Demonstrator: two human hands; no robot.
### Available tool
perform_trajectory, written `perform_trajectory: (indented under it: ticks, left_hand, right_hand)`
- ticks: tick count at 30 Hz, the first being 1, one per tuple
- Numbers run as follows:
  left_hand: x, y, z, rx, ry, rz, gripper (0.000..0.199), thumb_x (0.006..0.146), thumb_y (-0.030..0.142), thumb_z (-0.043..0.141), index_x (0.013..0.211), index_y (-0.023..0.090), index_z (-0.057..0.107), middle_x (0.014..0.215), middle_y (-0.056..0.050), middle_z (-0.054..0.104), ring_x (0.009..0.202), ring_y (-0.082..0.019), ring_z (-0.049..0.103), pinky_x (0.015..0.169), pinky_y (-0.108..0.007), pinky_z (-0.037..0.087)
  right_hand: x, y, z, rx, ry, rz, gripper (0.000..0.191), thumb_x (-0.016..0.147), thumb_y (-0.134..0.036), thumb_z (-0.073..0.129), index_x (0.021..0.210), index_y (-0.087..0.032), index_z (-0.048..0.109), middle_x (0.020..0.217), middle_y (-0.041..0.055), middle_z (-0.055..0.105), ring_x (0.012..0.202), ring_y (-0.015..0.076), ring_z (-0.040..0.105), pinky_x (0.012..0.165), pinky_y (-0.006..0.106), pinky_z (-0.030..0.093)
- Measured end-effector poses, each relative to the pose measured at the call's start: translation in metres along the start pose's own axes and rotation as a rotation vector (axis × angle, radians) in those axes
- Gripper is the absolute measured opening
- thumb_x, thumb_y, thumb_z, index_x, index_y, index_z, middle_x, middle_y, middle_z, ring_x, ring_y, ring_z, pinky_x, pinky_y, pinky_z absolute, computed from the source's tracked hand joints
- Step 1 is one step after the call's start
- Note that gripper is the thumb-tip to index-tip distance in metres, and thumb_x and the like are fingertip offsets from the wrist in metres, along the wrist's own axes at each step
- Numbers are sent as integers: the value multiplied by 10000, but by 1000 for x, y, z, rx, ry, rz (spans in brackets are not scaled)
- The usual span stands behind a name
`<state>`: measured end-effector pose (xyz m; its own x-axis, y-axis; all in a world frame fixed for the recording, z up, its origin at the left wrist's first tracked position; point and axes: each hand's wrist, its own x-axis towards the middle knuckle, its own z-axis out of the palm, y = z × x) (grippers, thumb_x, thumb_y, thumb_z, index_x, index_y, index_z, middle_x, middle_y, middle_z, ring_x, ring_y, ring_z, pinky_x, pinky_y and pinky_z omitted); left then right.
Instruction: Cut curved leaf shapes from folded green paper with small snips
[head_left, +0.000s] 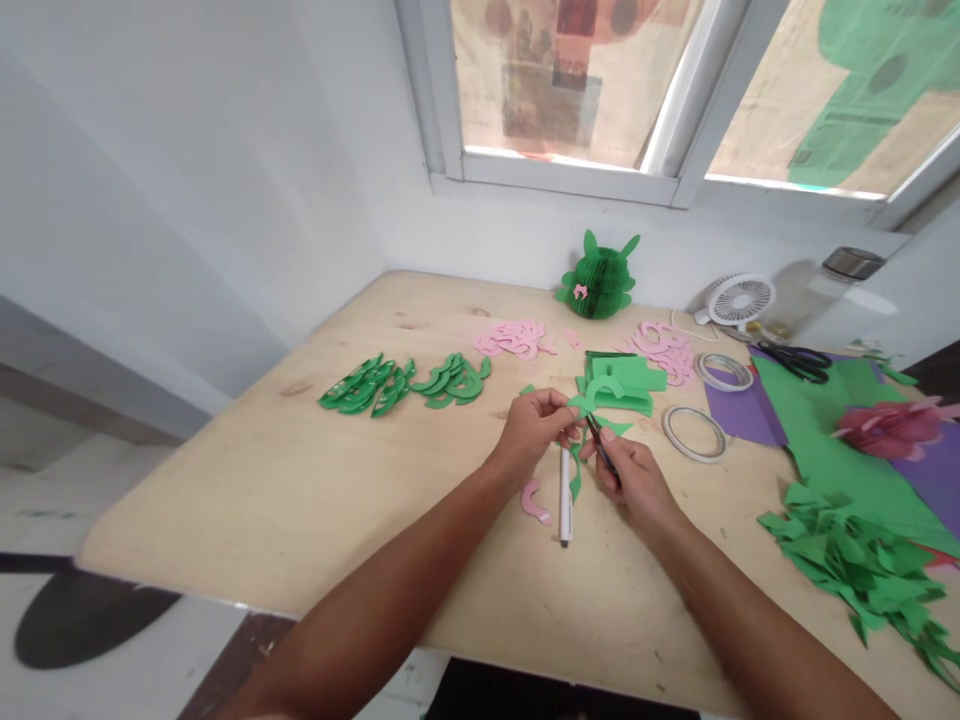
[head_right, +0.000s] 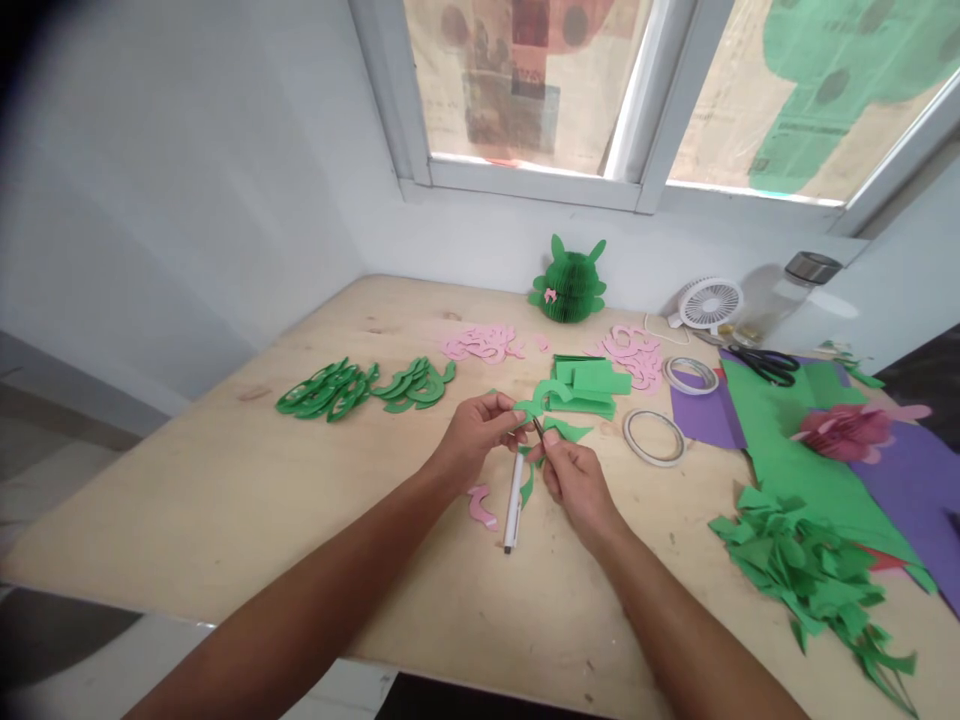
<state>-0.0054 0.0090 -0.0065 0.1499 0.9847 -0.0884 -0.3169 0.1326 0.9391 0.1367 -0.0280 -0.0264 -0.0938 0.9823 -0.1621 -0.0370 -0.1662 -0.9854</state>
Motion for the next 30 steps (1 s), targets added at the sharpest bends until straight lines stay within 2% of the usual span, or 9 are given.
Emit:
perform_trajectory:
  ticks: [8,30]
  left_hand:
    - [0,-1,0,31,-8,18,163,617,258,691,612,135,584,595,-40,652,492,-105,559,471,-219,445]
    - [-1,-1,0,69,-41,31,148,643,243,666,638,130,570,583,-15,633,500,-94,565,470,-198,443]
  right_hand:
    - [0,-1,0,3,-12,10,460,801,-569,513,672,-138,608,372,-72,352,332,53,224,359,214,124]
    - [0,-2,1,-4,9,30,452,816,-553,502,697,-131,610,364,-80,339,325,49,223,348,202,124]
